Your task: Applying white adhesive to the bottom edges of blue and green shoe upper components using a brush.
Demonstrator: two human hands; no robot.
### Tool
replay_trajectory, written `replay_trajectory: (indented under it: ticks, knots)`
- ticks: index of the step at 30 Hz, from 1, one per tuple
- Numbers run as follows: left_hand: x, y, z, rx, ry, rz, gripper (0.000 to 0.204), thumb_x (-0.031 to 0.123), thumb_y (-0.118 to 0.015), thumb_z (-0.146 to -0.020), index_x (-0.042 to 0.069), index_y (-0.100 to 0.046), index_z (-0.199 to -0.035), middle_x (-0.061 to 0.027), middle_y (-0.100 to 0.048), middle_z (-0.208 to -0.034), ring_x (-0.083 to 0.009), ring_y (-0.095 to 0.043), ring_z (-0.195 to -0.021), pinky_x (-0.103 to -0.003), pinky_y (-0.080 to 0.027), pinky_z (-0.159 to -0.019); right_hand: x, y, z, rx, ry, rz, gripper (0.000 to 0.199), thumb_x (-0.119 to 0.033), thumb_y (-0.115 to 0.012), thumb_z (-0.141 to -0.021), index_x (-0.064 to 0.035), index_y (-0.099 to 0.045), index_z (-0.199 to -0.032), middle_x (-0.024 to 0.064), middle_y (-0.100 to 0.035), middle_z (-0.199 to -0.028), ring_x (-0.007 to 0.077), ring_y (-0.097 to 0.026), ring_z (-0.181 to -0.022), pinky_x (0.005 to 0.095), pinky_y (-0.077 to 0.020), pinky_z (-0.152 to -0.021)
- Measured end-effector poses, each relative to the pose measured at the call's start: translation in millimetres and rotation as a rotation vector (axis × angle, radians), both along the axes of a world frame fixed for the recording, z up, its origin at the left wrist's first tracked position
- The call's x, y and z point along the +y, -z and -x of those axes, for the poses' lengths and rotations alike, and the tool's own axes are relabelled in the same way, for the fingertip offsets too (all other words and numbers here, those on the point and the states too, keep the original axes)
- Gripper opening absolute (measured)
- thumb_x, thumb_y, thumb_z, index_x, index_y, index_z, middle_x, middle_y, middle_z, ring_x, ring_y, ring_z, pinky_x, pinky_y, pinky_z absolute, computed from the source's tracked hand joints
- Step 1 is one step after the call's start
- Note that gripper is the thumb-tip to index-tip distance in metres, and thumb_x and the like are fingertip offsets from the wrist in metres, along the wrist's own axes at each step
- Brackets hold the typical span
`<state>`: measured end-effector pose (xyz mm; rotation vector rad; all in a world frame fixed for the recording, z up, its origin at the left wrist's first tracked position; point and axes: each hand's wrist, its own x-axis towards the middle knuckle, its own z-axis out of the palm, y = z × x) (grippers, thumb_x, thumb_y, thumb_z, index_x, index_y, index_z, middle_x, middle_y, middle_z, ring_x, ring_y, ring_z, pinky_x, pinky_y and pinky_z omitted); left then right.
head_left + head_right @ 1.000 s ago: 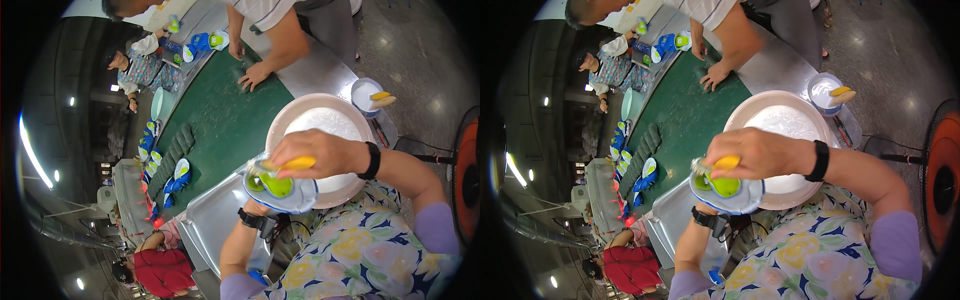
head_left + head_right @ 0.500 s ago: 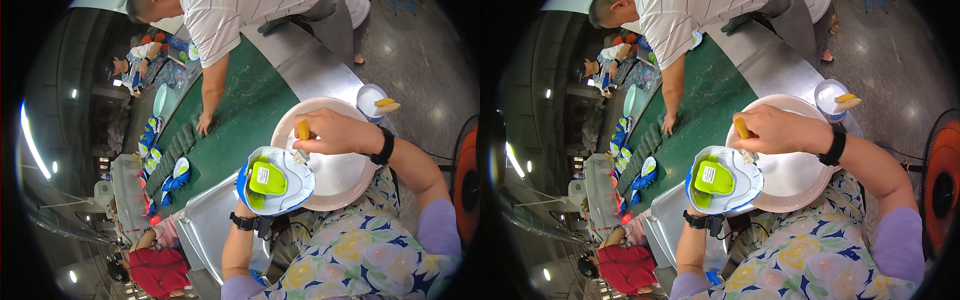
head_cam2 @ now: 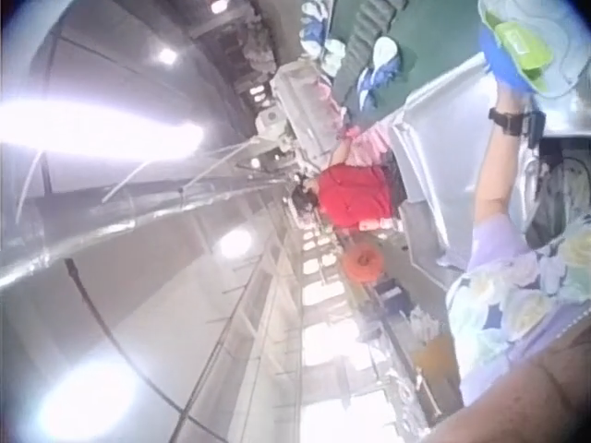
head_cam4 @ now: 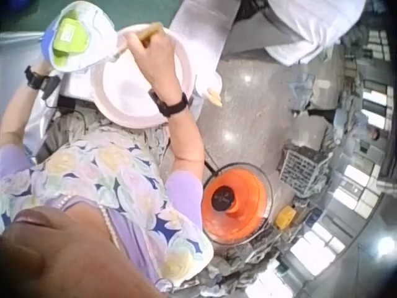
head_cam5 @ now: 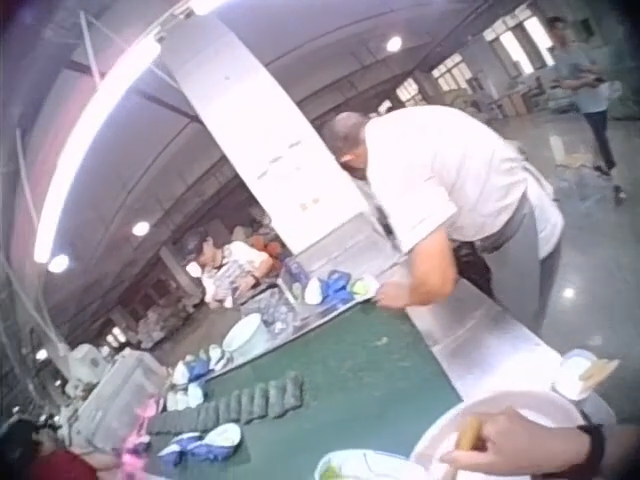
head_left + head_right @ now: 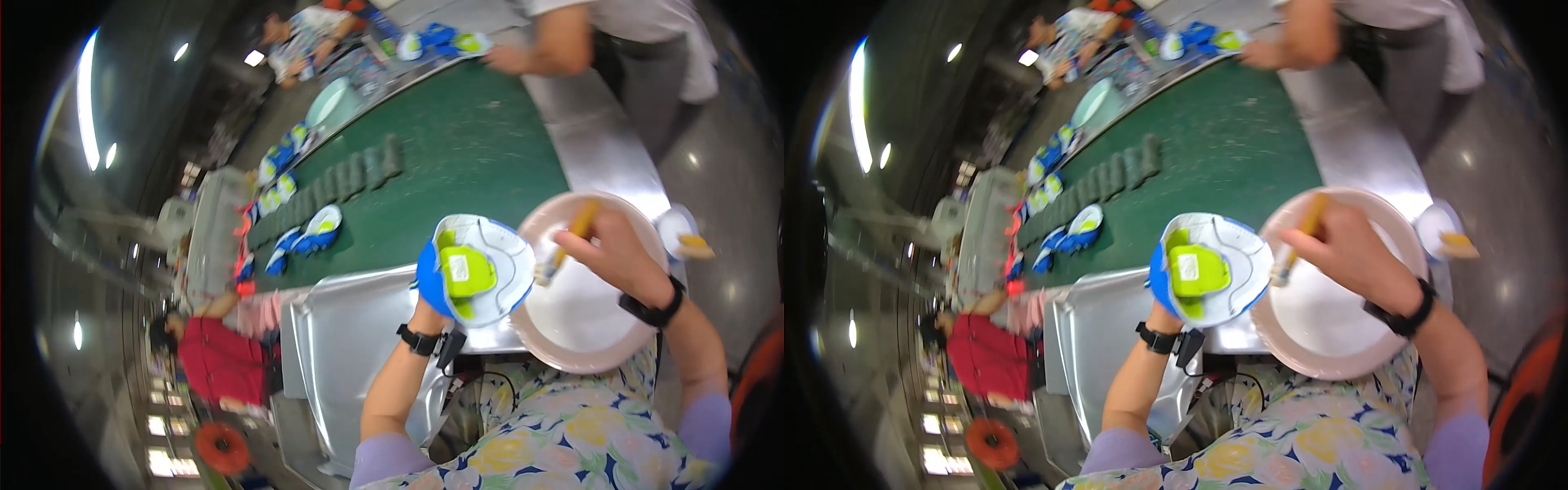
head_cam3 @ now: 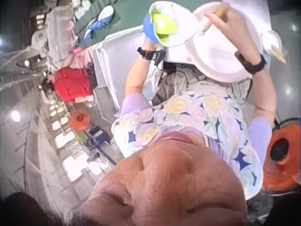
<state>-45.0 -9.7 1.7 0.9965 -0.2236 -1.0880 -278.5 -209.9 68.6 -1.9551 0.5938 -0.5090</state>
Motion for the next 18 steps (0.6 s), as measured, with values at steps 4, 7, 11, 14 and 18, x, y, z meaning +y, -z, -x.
replay_trajectory:
  ticks: [4,7,11,14,18]
  knots:
    - [52,72,-121,-0.376,-0.175,-0.152,0.035,0.028,-0.053,-0.100,0.013,-0.052,-0.131,-0.0060,-0.061,-0.125,-0.0198,-0.058,-0.117,-0.037,-0.048,-0.101,6,9,-2,-0.115,0.074,-0.079,0.019,-0.016,-0.070,-0.085,0.0005,-0.061,-0.081,0.0063,-0.061,-0.067,0.0129,-0.057,-0.061,0.0281,-0.0429,-0.056]
    - [53,59,-170,-0.094,-0.178,-0.043,0.038,0.020,-0.058,-0.098,0.008,-0.050,-0.132,-0.0066,-0.059,-0.126,-0.0199,-0.058,-0.115,-0.035,-0.049,-0.100,2,16,-5,-0.053,0.152,-0.195,0.013,-0.011,-0.069,-0.084,-0.0009,-0.061,-0.082,0.0056,-0.062,-0.073,0.0129,-0.058,-0.064,0.0268,-0.0436,-0.059]
    - [88,101,-288,-0.147,-0.524,-0.054,0.029,0.009,-0.053,-0.098,0.008,-0.050,-0.127,-0.0077,-0.062,-0.117,-0.0236,-0.062,-0.102,-0.035,-0.057,-0.083,2,19,-16,0.052,0.069,-0.093,0.011,-0.007,-0.067,-0.084,-0.0008,-0.058,-0.084,0.0051,-0.061,-0.076,0.0117,-0.059,-0.070,0.0243,-0.0451,-0.066]
    - [64,109,-332,-0.288,-0.612,-0.148,0.060,-0.004,-0.046,-0.094,0.015,-0.027,-0.147,-0.0116,-0.057,-0.116,-0.0236,-0.062,-0.095,-0.037,-0.057,-0.079,7,26,-10,0.109,0.206,-0.243,0.011,-0.004,-0.065,-0.084,-0.0017,-0.055,-0.089,0.0060,-0.060,-0.080,0.0126,-0.060,-0.074,0.0245,-0.0465,-0.068]
    - [171,139,-355,-0.221,-1.057,-0.621,0.066,-0.003,-0.049,-0.091,0.012,-0.022,-0.150,-0.0099,-0.054,-0.110,-0.0217,-0.060,-0.092,-0.038,-0.054,-0.081,9,36,-7,0.118,0.126,-0.313,0.009,-0.002,-0.062,-0.085,-0.0026,-0.055,-0.092,0.0060,-0.057,-0.086,0.0122,-0.059,-0.075,0.0225,-0.0469,-0.065]
